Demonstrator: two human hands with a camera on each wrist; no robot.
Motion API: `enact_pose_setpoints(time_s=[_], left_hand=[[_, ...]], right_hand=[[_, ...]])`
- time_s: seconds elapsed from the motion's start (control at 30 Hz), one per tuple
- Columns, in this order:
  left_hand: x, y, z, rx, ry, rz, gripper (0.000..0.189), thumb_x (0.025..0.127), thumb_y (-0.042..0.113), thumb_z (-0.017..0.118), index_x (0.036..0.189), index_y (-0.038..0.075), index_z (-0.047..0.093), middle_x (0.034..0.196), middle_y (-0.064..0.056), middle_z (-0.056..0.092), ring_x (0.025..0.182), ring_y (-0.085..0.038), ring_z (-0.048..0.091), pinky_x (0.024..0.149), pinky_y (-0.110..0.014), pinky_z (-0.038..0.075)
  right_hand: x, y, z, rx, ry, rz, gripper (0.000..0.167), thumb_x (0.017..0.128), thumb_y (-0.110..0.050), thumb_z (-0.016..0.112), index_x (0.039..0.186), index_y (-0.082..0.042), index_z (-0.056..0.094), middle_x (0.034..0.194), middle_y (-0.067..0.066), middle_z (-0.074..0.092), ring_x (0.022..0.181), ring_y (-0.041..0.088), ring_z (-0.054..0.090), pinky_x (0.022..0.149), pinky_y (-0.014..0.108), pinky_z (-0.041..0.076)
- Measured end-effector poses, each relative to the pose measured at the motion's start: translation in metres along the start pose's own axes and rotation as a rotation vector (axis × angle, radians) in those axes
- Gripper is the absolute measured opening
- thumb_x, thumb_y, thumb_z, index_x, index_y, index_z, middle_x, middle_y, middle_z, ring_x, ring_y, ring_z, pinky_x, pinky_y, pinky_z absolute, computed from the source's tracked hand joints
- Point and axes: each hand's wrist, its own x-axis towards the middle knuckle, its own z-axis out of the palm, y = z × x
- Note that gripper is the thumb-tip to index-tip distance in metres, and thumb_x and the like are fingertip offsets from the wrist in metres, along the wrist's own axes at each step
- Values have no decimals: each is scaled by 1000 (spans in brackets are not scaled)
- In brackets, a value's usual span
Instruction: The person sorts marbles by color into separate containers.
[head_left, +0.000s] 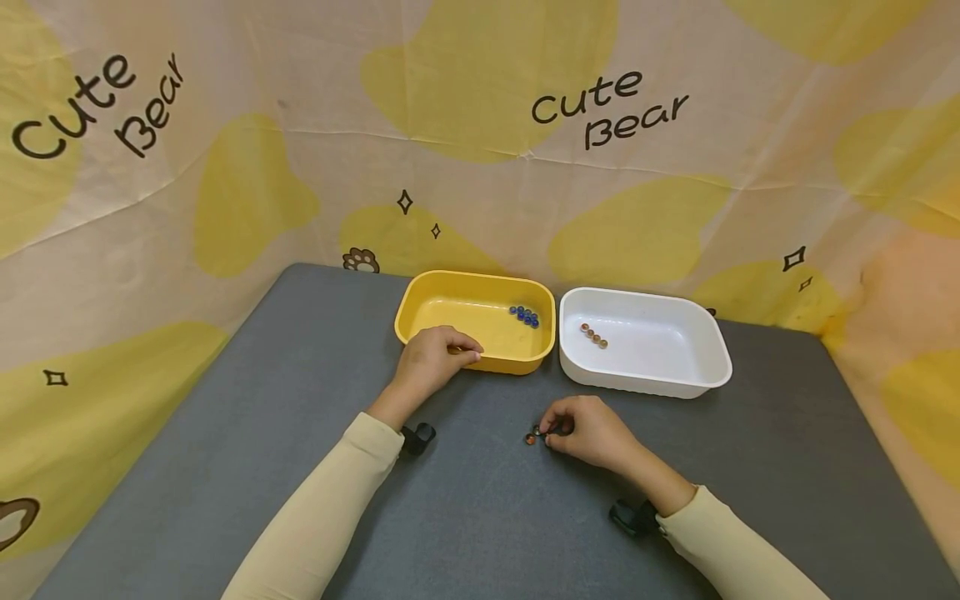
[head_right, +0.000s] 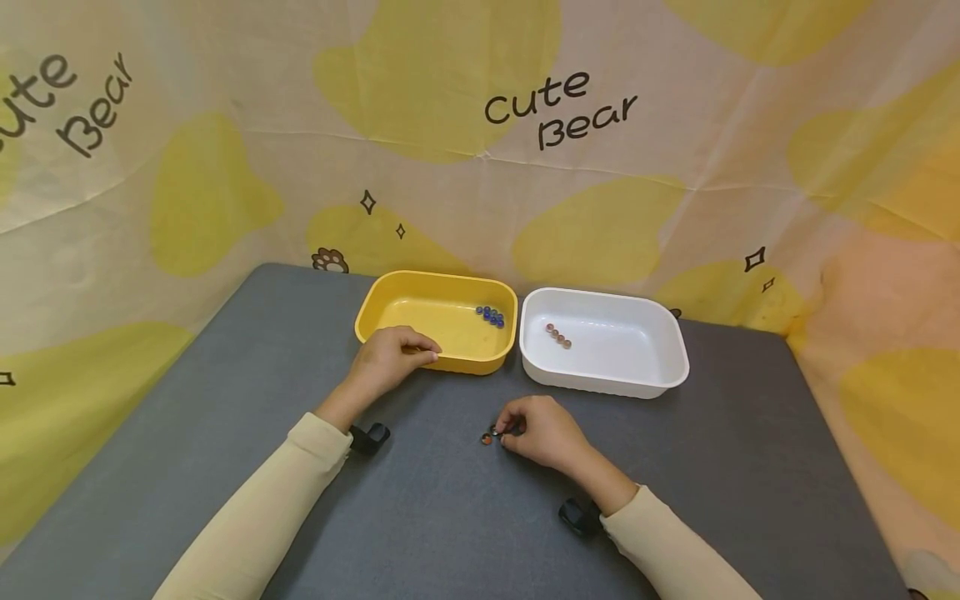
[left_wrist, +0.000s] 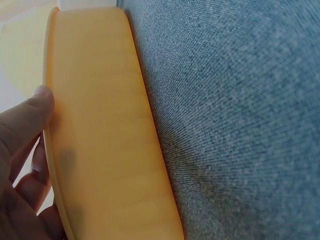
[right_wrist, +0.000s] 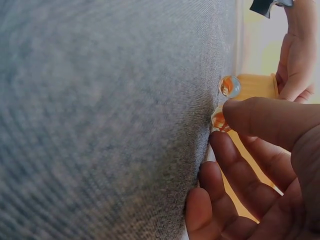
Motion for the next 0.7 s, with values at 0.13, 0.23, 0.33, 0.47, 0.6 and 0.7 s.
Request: enact_pose_setpoints(time_s=[0.13, 0.23, 0.33, 0.47, 0.6, 0.7], left_hand=[[0, 0, 0, 3, 1, 3, 12, 84, 31, 74, 92, 22, 79, 95, 5, 72, 85, -12, 65, 77, -32, 51], [0, 1, 0, 5, 0, 2, 12, 84, 31, 74, 92, 22, 79, 95, 5, 72, 84, -12, 65, 77, -32, 51], [0, 0, 0, 7, -2, 2, 13, 84, 31, 74, 92, 22, 79, 94, 5, 72, 83, -11, 64, 77, -32, 51], [0, 0, 0, 10, -4, 3, 14, 84, 32, 74, 93, 22, 79, 93, 5, 72, 82, -11, 63, 77, -32, 51], [1, 1, -1, 7, -8, -6, 14, 84, 32, 74, 93, 22, 79, 93, 5, 72, 83, -11, 63, 76, -32, 51], [1, 1, -1, 8, -13, -11, 14, 84, 32, 74, 93, 23, 79, 94, 6, 72, 83, -11, 64, 76, -32, 51]], right_hand=[[1, 1, 1, 2, -3, -5, 14, 75, -7, 77, 79, -19, 71, 75, -11, 66, 66, -2, 53, 62, 19, 45], [1, 2, 0, 11, -8, -10, 14, 75, -6, 76, 79, -18, 71, 74, -11, 65, 65, -1, 53, 61, 19, 45], [1, 2, 0, 27, -17, -11, 13, 75, -5, 76, 79, -17, 71, 73, -10, 65, 65, -1, 53, 60, 19, 45], [2, 4, -2, 51, -22, -8, 12, 76, -6, 76, 81, -15, 72, 72, -9, 66, 65, -1, 53, 60, 18, 46], [3, 4, -6, 74, -19, -4, 10, 77, -6, 76, 82, -14, 73, 73, -7, 67, 65, 0, 54, 59, 19, 46], [3, 2, -10, 91, -16, 4, 10, 77, -5, 75, 82, -13, 73, 73, -6, 68, 64, 2, 55, 57, 19, 47]])
